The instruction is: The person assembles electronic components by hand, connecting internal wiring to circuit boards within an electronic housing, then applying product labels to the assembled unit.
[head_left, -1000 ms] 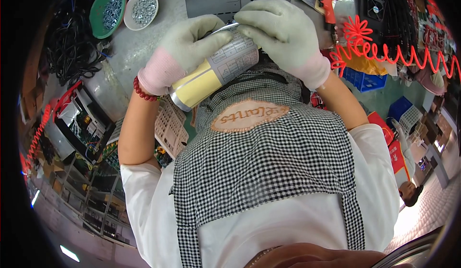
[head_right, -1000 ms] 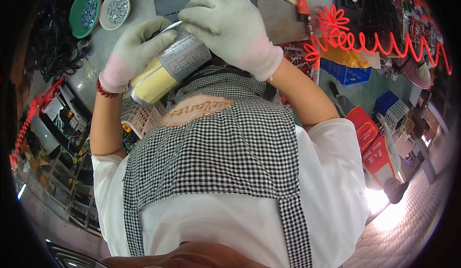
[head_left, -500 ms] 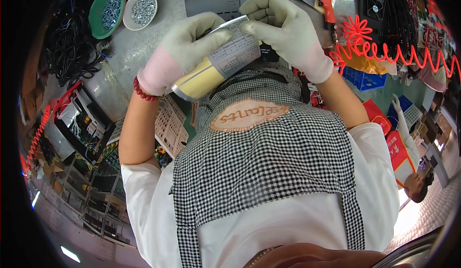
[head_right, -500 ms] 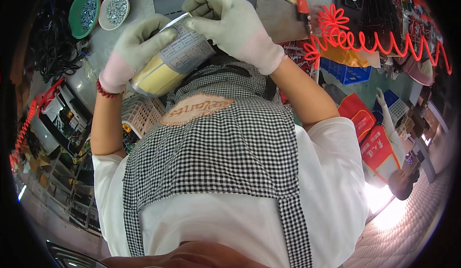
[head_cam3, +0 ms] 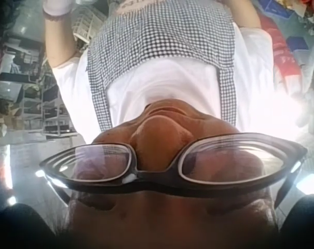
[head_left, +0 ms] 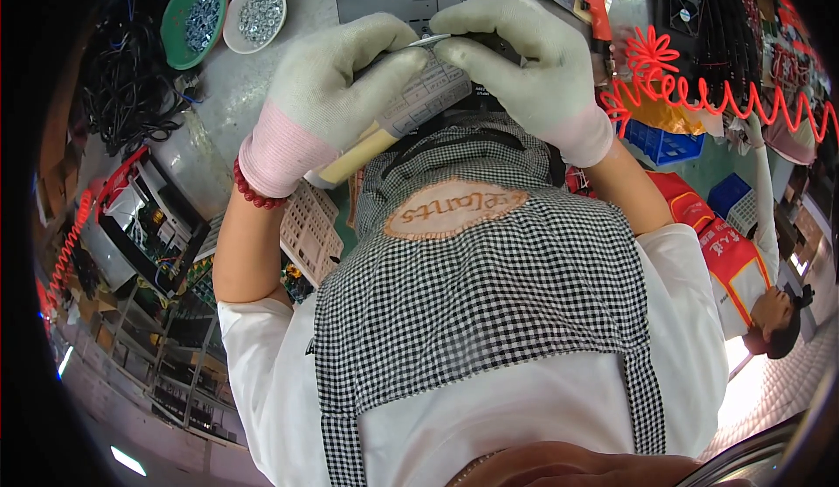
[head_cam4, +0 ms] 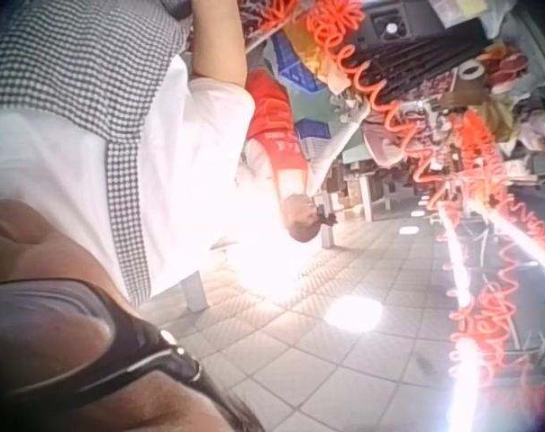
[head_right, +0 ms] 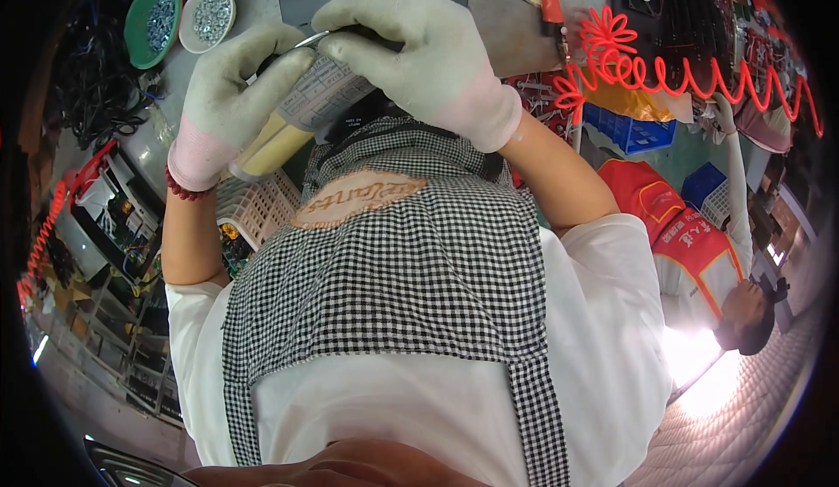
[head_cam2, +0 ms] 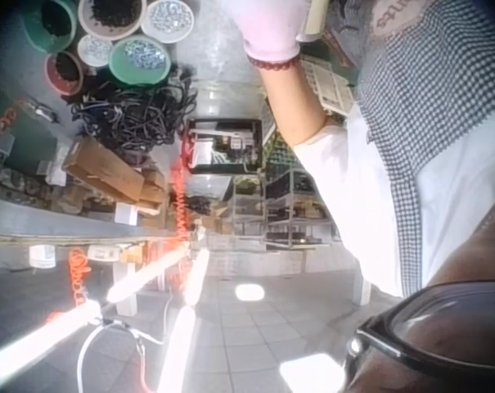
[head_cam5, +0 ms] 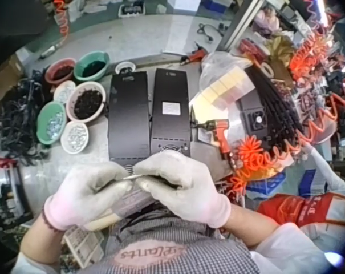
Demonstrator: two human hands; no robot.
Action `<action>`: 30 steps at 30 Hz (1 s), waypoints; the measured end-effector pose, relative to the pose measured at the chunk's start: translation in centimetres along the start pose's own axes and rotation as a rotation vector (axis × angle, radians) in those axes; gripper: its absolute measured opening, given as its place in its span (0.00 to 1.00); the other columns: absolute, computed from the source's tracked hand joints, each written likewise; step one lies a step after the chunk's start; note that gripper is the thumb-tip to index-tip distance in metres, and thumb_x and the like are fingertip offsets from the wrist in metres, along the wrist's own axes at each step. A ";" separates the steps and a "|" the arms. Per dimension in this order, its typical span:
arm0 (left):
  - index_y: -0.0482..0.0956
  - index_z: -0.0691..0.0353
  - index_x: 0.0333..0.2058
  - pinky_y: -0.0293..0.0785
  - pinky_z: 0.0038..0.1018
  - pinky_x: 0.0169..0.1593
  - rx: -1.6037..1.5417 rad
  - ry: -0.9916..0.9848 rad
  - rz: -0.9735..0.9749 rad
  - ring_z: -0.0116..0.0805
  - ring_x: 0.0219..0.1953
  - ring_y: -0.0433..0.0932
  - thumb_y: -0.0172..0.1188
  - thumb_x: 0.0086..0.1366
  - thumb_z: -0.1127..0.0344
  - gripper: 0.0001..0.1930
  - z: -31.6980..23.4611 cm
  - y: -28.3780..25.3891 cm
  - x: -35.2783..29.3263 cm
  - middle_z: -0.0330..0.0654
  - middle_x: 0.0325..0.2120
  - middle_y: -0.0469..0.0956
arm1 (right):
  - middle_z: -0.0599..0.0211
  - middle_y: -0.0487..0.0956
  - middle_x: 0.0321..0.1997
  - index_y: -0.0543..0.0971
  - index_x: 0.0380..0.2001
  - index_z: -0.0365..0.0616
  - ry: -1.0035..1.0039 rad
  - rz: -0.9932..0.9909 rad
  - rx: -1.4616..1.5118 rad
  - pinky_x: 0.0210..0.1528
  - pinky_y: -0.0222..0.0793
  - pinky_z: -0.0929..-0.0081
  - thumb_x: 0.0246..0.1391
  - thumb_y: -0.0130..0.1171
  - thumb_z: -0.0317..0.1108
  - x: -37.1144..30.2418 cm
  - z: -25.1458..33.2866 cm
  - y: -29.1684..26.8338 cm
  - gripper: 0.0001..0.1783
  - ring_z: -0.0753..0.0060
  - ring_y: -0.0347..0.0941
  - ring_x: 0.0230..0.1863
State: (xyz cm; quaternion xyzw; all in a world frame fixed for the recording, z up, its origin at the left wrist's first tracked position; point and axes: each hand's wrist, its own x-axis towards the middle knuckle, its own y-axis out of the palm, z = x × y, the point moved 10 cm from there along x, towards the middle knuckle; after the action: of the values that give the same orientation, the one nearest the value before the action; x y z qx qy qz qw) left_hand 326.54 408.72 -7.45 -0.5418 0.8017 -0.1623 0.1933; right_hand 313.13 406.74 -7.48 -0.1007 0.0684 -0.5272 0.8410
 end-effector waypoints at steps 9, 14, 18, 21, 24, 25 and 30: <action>0.78 0.68 0.35 0.65 0.20 0.30 -0.296 -0.130 0.069 0.16 0.26 0.65 0.56 0.66 0.66 0.10 1.2 1.1 0.0 0.32 0.22 0.71 | 0.63 0.80 0.39 0.82 0.38 0.43 -0.539 -0.016 -0.549 0.40 0.72 0.70 0.45 0.65 0.26 -0.5 5.4 0.6 0.14 0.62 0.77 0.38; 0.78 0.69 0.36 0.67 0.19 0.32 -0.341 -0.191 0.121 0.16 0.27 0.67 0.56 0.66 0.65 0.11 1.7 1.5 0.1 0.32 0.24 0.74 | 0.71 0.80 0.36 0.81 0.30 0.46 -0.691 -0.045 -0.767 0.40 0.73 0.67 0.43 0.63 0.29 -1.2 5.9 1.3 0.07 0.65 0.77 0.39; 0.78 0.69 0.39 0.69 0.19 0.35 -0.522 -0.289 0.146 0.17 0.31 0.70 0.56 0.67 0.62 0.13 3.1 2.7 -0.4 0.34 0.28 0.76 | 0.72 0.80 0.37 0.80 0.28 0.48 -0.722 -0.068 -0.734 0.42 0.72 0.66 0.43 0.62 0.28 -1.3 5.5 1.7 0.06 0.65 0.77 0.40; 0.77 0.69 0.43 0.70 0.18 0.37 -0.532 -0.316 0.206 0.18 0.34 0.71 0.57 0.67 0.61 0.15 3.9 3.0 -0.5 0.34 0.32 0.76 | 0.72 0.80 0.37 0.79 0.28 0.47 -0.548 -0.021 -0.516 0.44 0.72 0.65 0.42 0.64 0.29 -0.3 4.1 1.3 0.07 0.63 0.76 0.41; 0.73 0.72 0.48 0.71 0.19 0.40 -0.686 -0.374 0.311 0.20 0.36 0.73 0.61 0.65 0.61 0.20 3.9 3.9 -1.6 0.36 0.36 0.77 | 0.70 0.80 0.38 0.77 0.28 0.46 -0.561 -0.035 -0.583 0.45 0.71 0.64 0.41 0.65 0.29 -0.2 3.6 1.0 0.08 0.62 0.76 0.42; 0.73 0.72 0.48 0.71 0.19 0.40 -0.683 -0.368 0.308 0.20 0.36 0.73 0.61 0.65 0.61 0.20 4.6 3.7 -2.0 0.36 0.36 0.77 | 0.69 0.79 0.38 0.76 0.28 0.45 -0.539 -0.084 -0.580 0.45 0.71 0.63 0.40 0.64 0.28 -0.1 2.9 0.2 0.09 0.61 0.76 0.42; 0.74 0.74 0.47 0.71 0.21 0.43 -0.653 -0.511 0.315 0.23 0.38 0.74 0.60 0.65 0.61 0.20 10.2 3.3 -3.8 0.39 0.36 0.78 | 0.67 0.79 0.40 0.75 0.28 0.44 -0.582 -0.037 -0.622 0.48 0.71 0.63 0.38 0.63 0.26 -0.8 3.4 0.8 0.10 0.60 0.76 0.42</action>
State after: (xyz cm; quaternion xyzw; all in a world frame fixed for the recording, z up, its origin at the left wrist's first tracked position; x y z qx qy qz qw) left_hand 330.11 412.98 -17.42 -0.4682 0.8104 0.2699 0.2263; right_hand 314.25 408.18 -4.37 -0.4951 -0.0178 -0.4459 0.7454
